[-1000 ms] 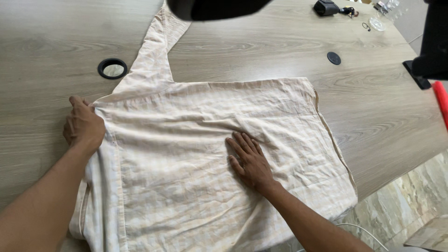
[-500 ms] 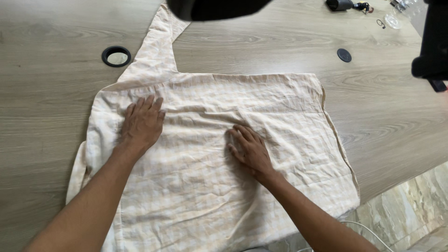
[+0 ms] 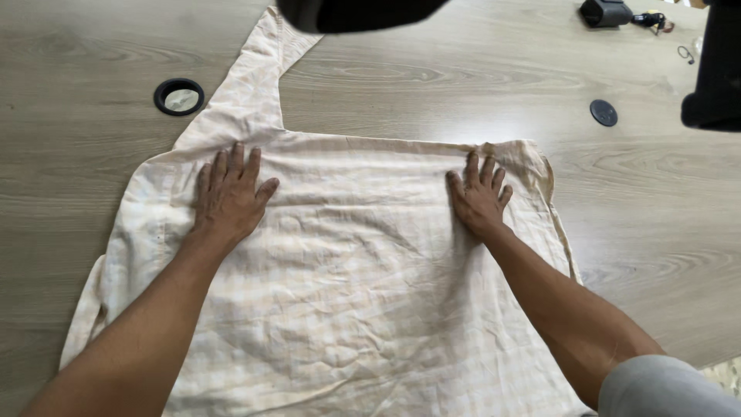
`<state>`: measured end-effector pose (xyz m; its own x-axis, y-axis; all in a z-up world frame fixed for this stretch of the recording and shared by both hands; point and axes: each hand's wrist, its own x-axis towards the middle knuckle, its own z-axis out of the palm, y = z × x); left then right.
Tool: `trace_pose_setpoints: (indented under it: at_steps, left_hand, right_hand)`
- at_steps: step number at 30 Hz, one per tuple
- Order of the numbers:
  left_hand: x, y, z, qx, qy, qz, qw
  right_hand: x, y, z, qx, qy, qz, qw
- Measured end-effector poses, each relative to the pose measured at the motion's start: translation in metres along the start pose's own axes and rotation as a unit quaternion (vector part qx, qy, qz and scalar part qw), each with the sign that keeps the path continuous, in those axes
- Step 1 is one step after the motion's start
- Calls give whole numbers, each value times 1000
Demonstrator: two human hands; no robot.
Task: The person folds a light-colored checkered shirt on a wooden table. They smooth the fabric, fold the sleeves inward, fold the bottom up, and then fold the shirt in half to create a neat rectangular bundle.
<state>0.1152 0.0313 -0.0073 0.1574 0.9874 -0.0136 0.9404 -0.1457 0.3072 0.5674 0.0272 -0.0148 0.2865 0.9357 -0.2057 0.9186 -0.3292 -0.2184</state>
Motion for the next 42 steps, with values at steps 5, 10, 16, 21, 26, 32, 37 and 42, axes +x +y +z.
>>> trace_pose_setpoints:
  at_steps: [5, 10, 16, 21, 26, 32, 37, 42]
  left_hand:
    - [7, -1, 12, 14, 24, -22, 999]
    - [12, 3, 8, 21, 26, -36, 999]
    - [20, 4, 5, -22, 37, -63, 997]
    - [-13, 60, 29, 18, 82, 52, 995]
    - [-63, 79, 36, -15, -18, 32, 999]
    - [-64, 15, 4, 27, -3, 5, 1000]
    - [-74, -12, -17, 6, -1, -78, 997]
    - [-100, 51, 9, 30, 16, -23, 999]
  right_hand:
    - [32, 8, -5, -58, 4, -34, 998]
    - [62, 10, -18, -46, -1, -19, 999]
    - [50, -10, -27, 21, 33, -11, 999]
    - [-45, -88, 40, -79, 81, -276, 955]
    - [-85, -89, 36, -14, -47, -243, 969]
    - [-52, 14, -5, -46, -5, -122, 991]
    - [-38, 80, -39, -30, 0, 26, 999]
    - [-89, 22, 13, -24, 67, -121, 990]
